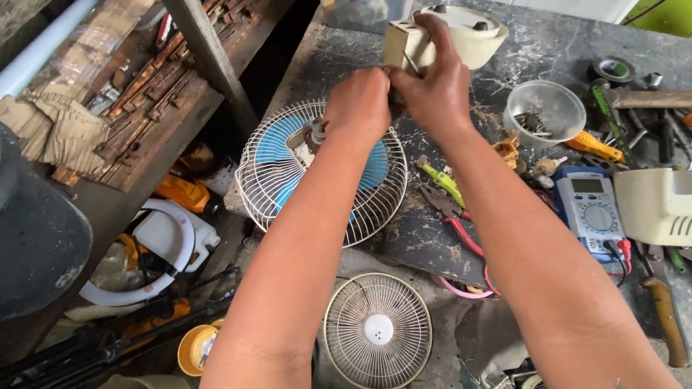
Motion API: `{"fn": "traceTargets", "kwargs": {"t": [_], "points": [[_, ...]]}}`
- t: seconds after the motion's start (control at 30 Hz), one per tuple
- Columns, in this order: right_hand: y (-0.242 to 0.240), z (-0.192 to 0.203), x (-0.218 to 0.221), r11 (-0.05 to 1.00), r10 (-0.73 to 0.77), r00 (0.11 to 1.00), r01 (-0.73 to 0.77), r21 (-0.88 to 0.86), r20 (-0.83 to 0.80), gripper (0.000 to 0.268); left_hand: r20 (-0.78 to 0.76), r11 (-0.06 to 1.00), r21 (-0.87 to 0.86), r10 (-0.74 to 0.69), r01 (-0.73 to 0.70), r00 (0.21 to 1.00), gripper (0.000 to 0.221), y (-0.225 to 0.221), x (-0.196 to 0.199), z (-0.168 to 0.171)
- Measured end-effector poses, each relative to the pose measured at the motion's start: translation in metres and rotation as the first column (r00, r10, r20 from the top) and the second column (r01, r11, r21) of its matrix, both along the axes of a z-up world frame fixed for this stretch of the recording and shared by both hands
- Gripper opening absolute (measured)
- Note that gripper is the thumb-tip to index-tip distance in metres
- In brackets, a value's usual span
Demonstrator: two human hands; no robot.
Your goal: Disassembling a small electric fan to remove motor components using a screwdriver and pliers on a repair bench.
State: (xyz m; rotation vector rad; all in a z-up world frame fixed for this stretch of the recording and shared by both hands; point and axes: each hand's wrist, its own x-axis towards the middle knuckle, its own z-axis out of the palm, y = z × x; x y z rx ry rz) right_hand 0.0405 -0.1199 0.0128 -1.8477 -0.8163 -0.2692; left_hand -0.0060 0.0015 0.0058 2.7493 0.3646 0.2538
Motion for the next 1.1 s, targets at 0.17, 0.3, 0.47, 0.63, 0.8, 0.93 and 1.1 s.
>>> {"fn": "traceTargets", "kwargs": {"t": [0.17,0.3,0.47,0.63,0.8,0.93,1.1], "points": [[0.001,-0.014,0.012,0.991,-0.076,0.979,0.095,0.095,-0.187,0.056,-0.086,0.998,0.051,-0.020,0.025,0.996,0.005,-0.006,0.012,-0.007],[0.008,-0.011,0.008,0.960,-0.150,0.878,0.240,0.146,-0.455,0.055,-0.104,0.996,0.068,-0.057,0.064,0.993,0.007,-0.005,0.016,-0.012],[0.008,0.002,0.005,0.994,-0.070,0.997,0.073,-0.077,0.041,0.061,-0.038,0.999,-0.024,-0.043,0.042,0.998,0.004,0.011,0.007,-0.010],[0.005,0.013,0.000,0.990,0.078,0.961,-0.043,-0.136,0.266,0.069,0.006,0.980,-0.196,-0.022,0.022,1.000,0.019,0.020,-0.014,0.002],[-0.034,-0.001,0.011,0.993,0.116,0.993,-0.117,-0.024,-0.025,0.097,-0.044,0.988,-0.152,-0.029,0.022,0.999,0.026,0.012,-0.004,-0.001],[-0.049,-0.015,0.033,0.905,0.072,0.953,0.061,0.422,-0.293,0.094,-0.018,0.991,-0.121,-0.051,0.049,0.999,0.015,0.011,-0.008,-0.001],[-0.044,0.030,0.037,0.927,-0.100,0.691,0.325,0.185,-0.716,0.087,0.001,0.983,-0.113,-0.143,0.142,0.990,0.034,0.001,-0.012,0.002]]}}
